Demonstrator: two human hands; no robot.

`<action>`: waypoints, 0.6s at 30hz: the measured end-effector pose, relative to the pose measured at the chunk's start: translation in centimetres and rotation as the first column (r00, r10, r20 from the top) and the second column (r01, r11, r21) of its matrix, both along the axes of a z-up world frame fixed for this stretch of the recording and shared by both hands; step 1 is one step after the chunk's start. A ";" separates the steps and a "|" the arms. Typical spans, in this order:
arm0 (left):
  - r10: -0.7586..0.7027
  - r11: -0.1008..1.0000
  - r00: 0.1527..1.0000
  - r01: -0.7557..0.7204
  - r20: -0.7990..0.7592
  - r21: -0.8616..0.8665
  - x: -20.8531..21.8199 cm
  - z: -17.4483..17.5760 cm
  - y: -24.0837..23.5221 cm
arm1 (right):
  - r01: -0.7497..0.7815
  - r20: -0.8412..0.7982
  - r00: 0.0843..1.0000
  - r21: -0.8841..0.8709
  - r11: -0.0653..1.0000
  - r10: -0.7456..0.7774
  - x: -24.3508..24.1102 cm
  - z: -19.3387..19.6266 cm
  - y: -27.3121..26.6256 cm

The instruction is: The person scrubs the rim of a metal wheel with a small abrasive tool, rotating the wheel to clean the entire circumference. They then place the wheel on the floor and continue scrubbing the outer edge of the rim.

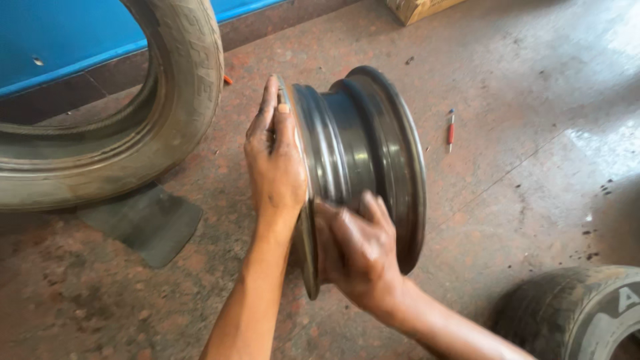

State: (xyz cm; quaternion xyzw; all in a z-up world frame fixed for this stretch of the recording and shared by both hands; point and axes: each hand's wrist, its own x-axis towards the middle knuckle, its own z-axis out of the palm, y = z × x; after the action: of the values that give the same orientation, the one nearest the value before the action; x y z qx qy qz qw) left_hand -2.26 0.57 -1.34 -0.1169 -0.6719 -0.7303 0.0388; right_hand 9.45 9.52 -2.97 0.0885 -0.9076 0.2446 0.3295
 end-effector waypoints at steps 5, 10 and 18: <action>0.042 0.995 0.998 -0.047 -0.054 -0.087 -0.2 -0.4 -0.1 | 0.060 0.055 0.997 -0.015 0.998 -0.059 -9.1 1.8 2.6; 0.014 0.994 1.000 -0.016 -0.016 -0.109 -0.3 0.8 -0.1 | 0.009 -0.012 1.000 -0.050 0.999 -0.010 -3.7 1.4 0.6; 0.026 0.980 0.995 -0.045 -0.098 -0.191 3.4 0.8 -1.3 | 0.045 0.429 0.901 0.041 0.998 -0.058 -14.3 4.7 3.9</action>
State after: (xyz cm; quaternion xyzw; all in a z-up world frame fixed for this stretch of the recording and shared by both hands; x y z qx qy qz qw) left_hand 1.10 -0.73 -0.54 -0.1428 -0.7391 -0.6543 0.0722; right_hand -4.82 13.47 1.76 0.0132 -0.9635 0.2356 0.1264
